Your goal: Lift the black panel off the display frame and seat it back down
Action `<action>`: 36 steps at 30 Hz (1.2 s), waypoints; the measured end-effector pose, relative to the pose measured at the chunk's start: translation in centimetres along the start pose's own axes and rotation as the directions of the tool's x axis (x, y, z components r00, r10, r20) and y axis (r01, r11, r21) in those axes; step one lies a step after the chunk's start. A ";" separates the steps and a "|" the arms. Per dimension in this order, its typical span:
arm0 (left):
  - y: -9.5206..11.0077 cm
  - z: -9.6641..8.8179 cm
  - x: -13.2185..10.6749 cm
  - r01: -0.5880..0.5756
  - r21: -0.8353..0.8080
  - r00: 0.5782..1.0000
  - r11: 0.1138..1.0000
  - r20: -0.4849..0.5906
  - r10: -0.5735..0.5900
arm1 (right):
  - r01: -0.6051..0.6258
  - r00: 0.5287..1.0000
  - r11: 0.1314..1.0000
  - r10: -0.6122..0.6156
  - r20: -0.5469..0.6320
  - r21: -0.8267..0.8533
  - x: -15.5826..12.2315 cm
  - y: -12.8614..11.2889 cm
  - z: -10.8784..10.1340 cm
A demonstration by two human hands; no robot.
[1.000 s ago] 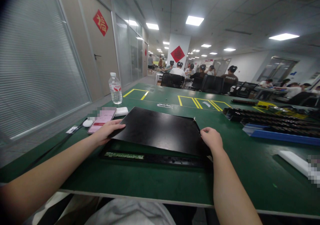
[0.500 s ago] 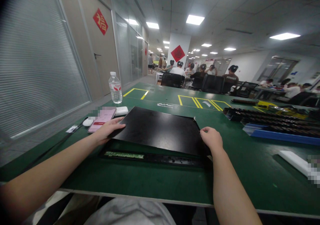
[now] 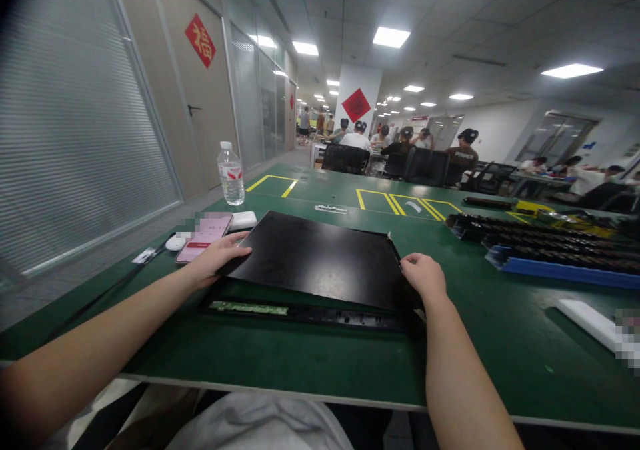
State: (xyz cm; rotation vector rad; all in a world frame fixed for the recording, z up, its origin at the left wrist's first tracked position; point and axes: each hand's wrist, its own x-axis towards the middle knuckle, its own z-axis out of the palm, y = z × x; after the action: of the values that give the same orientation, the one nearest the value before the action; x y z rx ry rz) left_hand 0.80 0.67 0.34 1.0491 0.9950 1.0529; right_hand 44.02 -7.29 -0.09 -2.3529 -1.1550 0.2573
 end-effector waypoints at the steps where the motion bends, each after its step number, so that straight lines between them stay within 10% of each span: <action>1: 0.0 0.0 0.0 0.000 0.004 1.000 1.000 -0.007 0.000 | -0.003 1.000 1.000 0.003 0.000 0.002 0.0 -0.1 0.0; 36: 0.2 0.0 -0.1 0.019 0.091 0.997 0.996 -0.081 -0.012 | 0.017 1.000 1.000 -0.017 -0.014 0.005 0.0 0.0 0.0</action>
State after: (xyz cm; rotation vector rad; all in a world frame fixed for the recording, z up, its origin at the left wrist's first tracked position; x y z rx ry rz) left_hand 0.78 0.61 0.57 1.0787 1.1236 1.0517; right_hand 44.05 -7.34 -0.07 -2.3356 -1.1654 0.2372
